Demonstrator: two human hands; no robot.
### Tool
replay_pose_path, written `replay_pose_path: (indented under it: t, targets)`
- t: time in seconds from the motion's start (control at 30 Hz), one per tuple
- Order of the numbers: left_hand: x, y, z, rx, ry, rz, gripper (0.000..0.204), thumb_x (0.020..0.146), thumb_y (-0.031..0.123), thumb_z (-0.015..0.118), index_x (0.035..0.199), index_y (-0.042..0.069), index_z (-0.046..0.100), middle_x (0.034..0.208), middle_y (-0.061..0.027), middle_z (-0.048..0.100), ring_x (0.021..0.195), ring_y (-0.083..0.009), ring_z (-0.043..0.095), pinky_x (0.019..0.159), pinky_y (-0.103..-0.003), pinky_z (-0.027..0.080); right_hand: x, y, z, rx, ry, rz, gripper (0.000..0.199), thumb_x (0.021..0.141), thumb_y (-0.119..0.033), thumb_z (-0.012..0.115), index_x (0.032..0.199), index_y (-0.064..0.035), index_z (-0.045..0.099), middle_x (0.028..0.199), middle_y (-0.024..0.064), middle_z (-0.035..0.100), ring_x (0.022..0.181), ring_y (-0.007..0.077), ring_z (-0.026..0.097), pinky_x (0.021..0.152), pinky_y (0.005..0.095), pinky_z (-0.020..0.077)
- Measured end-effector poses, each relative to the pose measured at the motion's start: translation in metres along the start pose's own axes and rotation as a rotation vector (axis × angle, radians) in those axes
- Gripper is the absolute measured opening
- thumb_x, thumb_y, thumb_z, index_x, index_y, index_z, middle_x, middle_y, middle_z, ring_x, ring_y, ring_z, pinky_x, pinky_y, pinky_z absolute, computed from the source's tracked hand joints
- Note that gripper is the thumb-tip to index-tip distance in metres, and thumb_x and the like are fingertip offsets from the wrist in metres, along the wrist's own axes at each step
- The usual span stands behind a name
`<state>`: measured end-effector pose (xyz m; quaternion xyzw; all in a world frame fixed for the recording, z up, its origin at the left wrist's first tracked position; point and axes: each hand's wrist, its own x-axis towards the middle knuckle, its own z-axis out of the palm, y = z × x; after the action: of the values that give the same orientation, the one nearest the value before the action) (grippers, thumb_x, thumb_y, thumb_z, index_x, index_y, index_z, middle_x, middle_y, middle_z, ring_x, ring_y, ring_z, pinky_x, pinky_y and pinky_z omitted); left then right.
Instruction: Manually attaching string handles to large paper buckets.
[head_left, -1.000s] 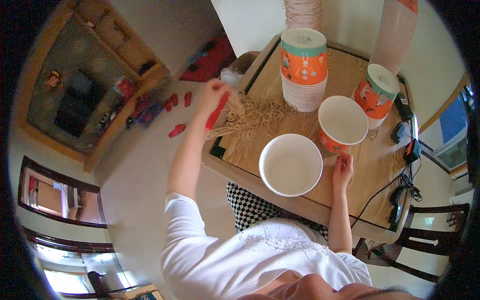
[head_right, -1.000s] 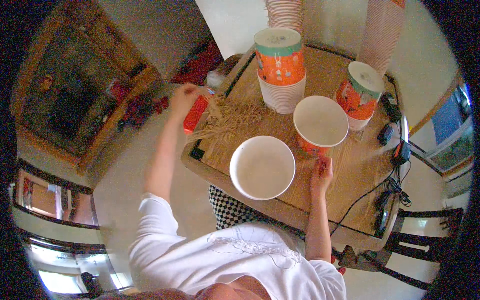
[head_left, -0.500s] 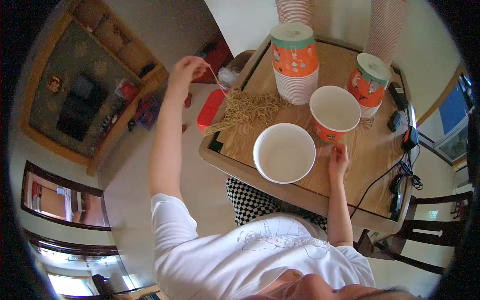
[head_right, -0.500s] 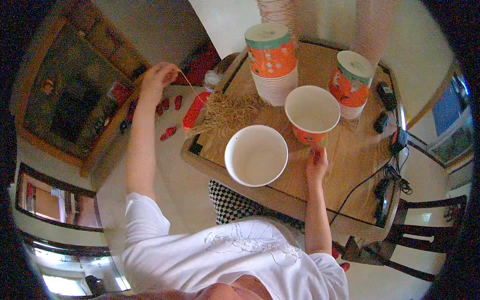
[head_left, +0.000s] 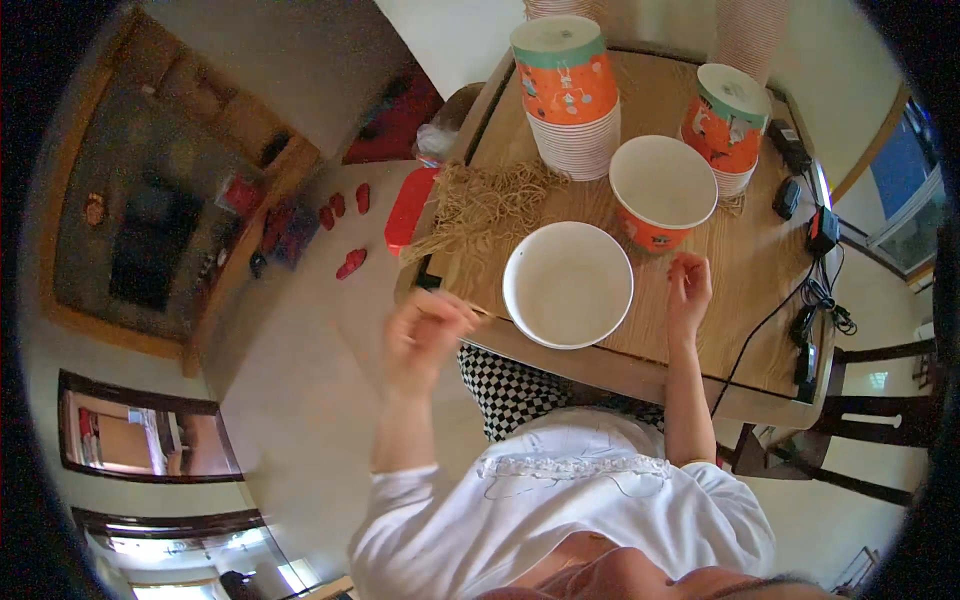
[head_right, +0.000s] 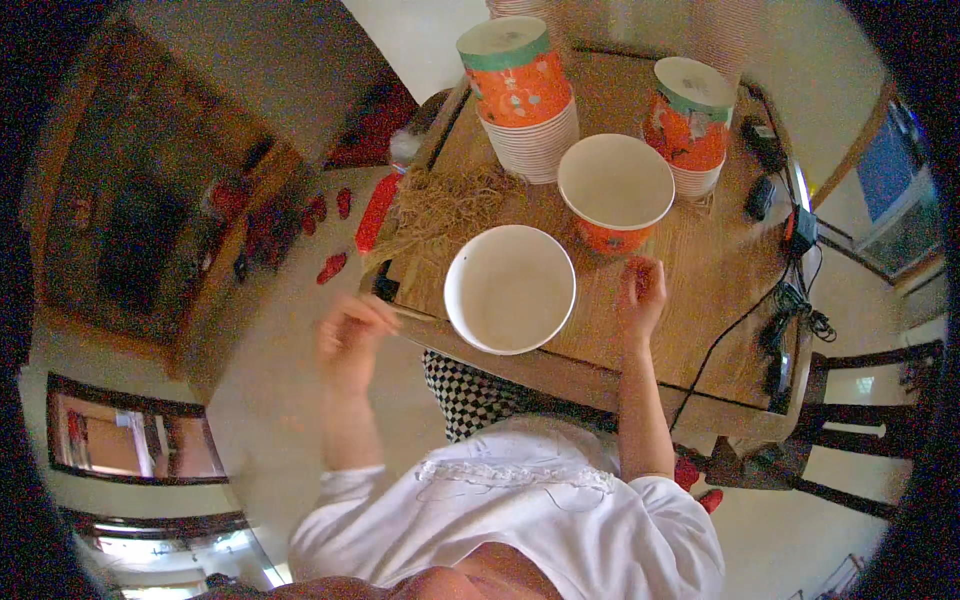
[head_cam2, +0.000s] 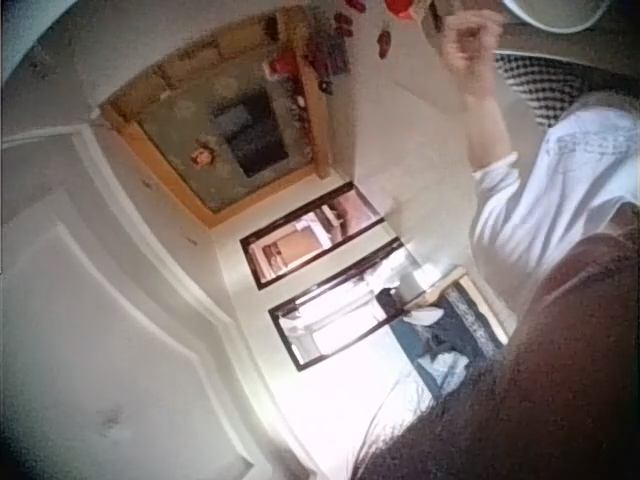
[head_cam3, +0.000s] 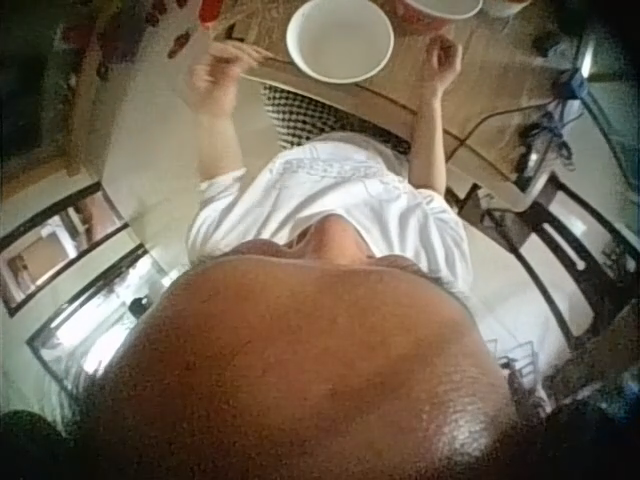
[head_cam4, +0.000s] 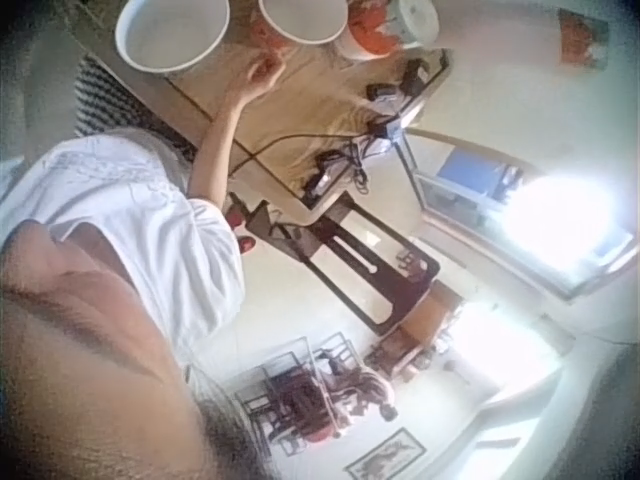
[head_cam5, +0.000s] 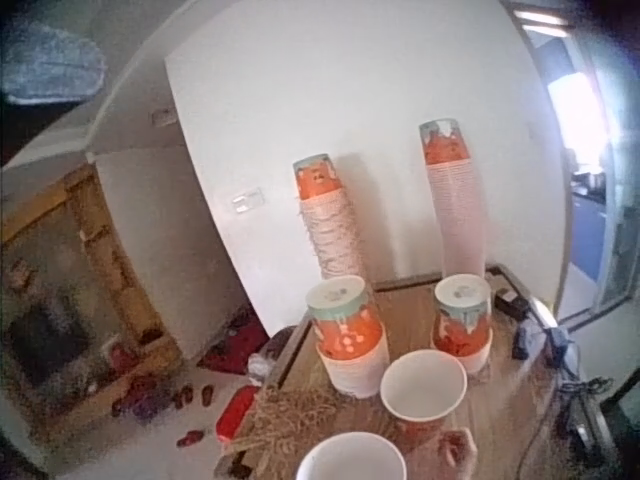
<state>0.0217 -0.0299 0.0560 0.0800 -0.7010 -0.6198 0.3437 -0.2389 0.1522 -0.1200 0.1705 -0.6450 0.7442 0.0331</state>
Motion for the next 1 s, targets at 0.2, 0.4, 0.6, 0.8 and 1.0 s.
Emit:
replay_pose_path:
  t: [0.2, 0.4, 0.6, 0.8, 1.0]
  targets:
    - [-0.053, -0.045, 0.052, -0.278, 0.152, -0.193, 0.019, 0.079, -0.006, 0.057, 0.097, 0.0, 0.059, 0.087, -0.0086, 0.06, 0.075, -0.015, 0.058, 0.071, -0.026, 0.047, -0.064, -0.099, 0.01, -0.027, -0.43, -0.25, 0.021, 0.073, 0.003, 0.061, 0.092, -0.0024, 0.054, 0.088, 0.0089, 0.056, 0.079, 0.0187, 0.055, 0.069, 0.0279, 0.0452]
    - [-0.063, -0.033, 0.065, -0.015, -0.048, -0.191, 0.02, 0.08, -0.009, 0.056, 0.098, 0.0, 0.062, 0.094, -0.0103, 0.06, 0.082, -0.0143, 0.058, 0.069, -0.022, 0.047, -0.089, -0.141, 0.036, -0.01, -0.752, -0.506, 0.043, 0.065, -0.013, 0.076, 0.101, -0.0029, 0.056, 0.095, 0.0123, 0.056, 0.085, 0.025, 0.056, 0.07, 0.034, 0.0478]
    - [-0.062, -0.034, 0.061, 0.163, -0.019, -0.128, 0.022, 0.076, -0.008, 0.061, 0.096, 0.001, 0.063, 0.091, -0.0084, 0.062, 0.082, -0.015, 0.059, 0.068, -0.023, 0.047, -0.097, -0.138, 0.038, 0.005, -0.651, -0.396, 0.029, 0.067, -0.004, 0.072, 0.093, -0.0013, 0.059, 0.085, 0.0117, 0.06, 0.075, 0.024, 0.059, 0.063, 0.0315, 0.0492]
    - [-0.06, -0.032, 0.06, 0.453, -0.088, -0.063, 0.019, 0.073, -0.003, 0.064, 0.09, 0.004, 0.064, 0.085, -0.0072, 0.061, 0.079, -0.019, 0.059, 0.068, -0.028, 0.048, -0.092, -0.137, 0.038, -0.011, -0.666, -0.422, 0.016, 0.067, -0.001, 0.071, 0.08, -0.0013, 0.062, 0.078, 0.0109, 0.061, 0.069, 0.0224, 0.06, 0.057, 0.0303, 0.0489]
    - [-0.054, -0.039, 0.007, 0.886, 0.01, -0.099, 0.009, 0.071, 0.004, 0.066, 0.08, 0.004, 0.062, 0.082, -0.0065, 0.058, 0.08, -0.0202, 0.057, 0.071, -0.031, 0.046, -0.085, -0.148, 0.027, -0.049, -0.711, -0.451, 0.013, 0.067, 0.001, 0.069, 0.077, -0.0004, 0.06, 0.074, 0.01, 0.059, 0.064, 0.0203, 0.059, 0.054, 0.0287, 0.0471]
